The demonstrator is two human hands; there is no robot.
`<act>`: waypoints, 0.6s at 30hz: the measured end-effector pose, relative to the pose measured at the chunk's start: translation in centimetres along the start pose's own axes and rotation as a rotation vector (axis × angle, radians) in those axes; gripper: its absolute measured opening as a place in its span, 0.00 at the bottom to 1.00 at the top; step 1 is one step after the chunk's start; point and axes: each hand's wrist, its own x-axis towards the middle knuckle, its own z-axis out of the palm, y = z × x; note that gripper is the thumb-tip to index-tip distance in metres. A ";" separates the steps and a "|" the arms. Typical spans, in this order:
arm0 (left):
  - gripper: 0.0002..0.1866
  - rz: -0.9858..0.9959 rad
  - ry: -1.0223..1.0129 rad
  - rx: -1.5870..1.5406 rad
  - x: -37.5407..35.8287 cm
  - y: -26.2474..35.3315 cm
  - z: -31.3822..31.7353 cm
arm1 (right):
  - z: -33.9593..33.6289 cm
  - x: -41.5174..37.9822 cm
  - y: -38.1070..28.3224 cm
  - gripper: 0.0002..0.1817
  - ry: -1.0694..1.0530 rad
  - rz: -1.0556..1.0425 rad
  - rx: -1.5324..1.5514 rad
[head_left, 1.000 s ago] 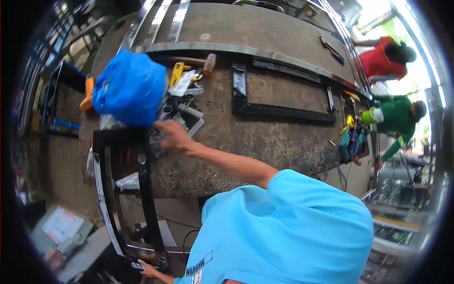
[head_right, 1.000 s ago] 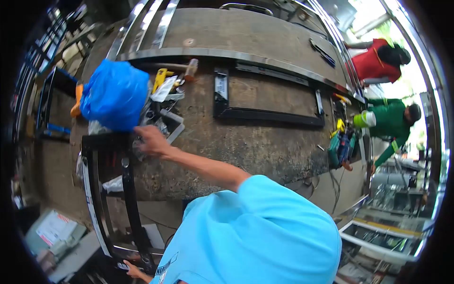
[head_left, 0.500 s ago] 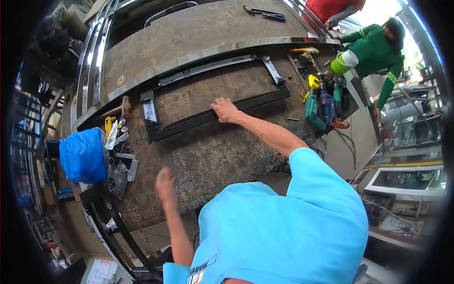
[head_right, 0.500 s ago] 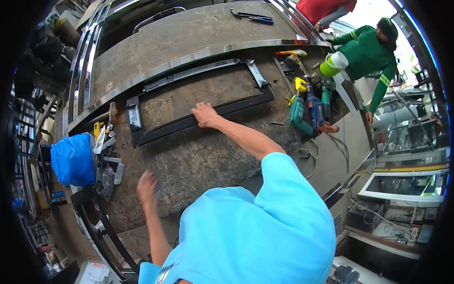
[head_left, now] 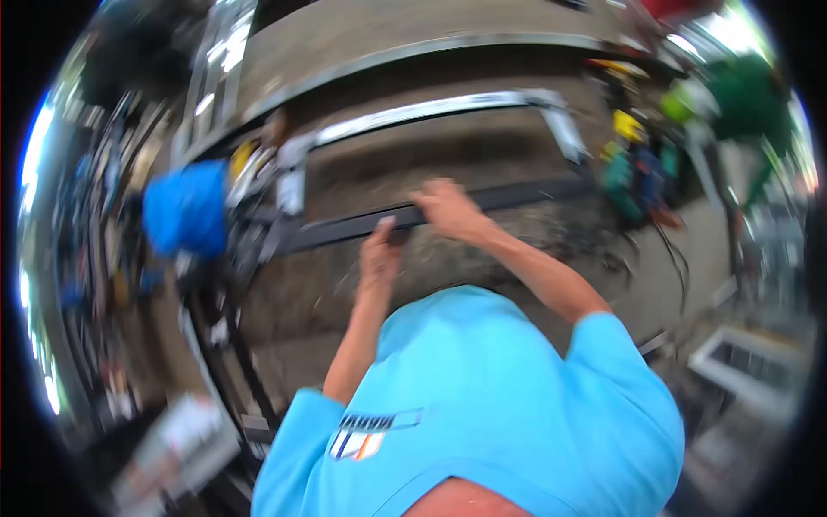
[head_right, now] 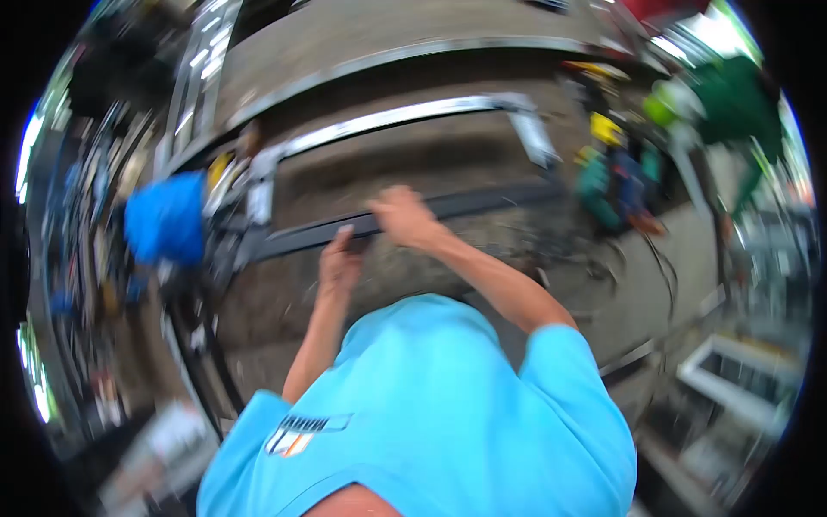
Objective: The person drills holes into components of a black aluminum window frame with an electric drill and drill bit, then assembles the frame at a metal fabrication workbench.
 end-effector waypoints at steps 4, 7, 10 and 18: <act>0.12 -0.059 -0.056 -0.125 -5.0 -2.2 -4.8 | 1.7 -4.9 -4.3 0.32 -0.024 -0.024 0.020; 0.13 -0.097 -0.013 -0.175 -6.4 -3.8 -6.7 | 3.8 -6.6 -4.9 0.35 -0.089 -0.033 0.040; 0.13 -0.089 0.044 -0.148 -6.9 -4.9 -7.8 | 5.3 -6.6 -5.4 0.37 -0.109 -0.016 0.034; 0.14 -0.109 0.026 -0.190 -6.3 -5.1 -7.2 | 4.9 -6.8 -3.8 0.35 -0.137 -0.020 0.043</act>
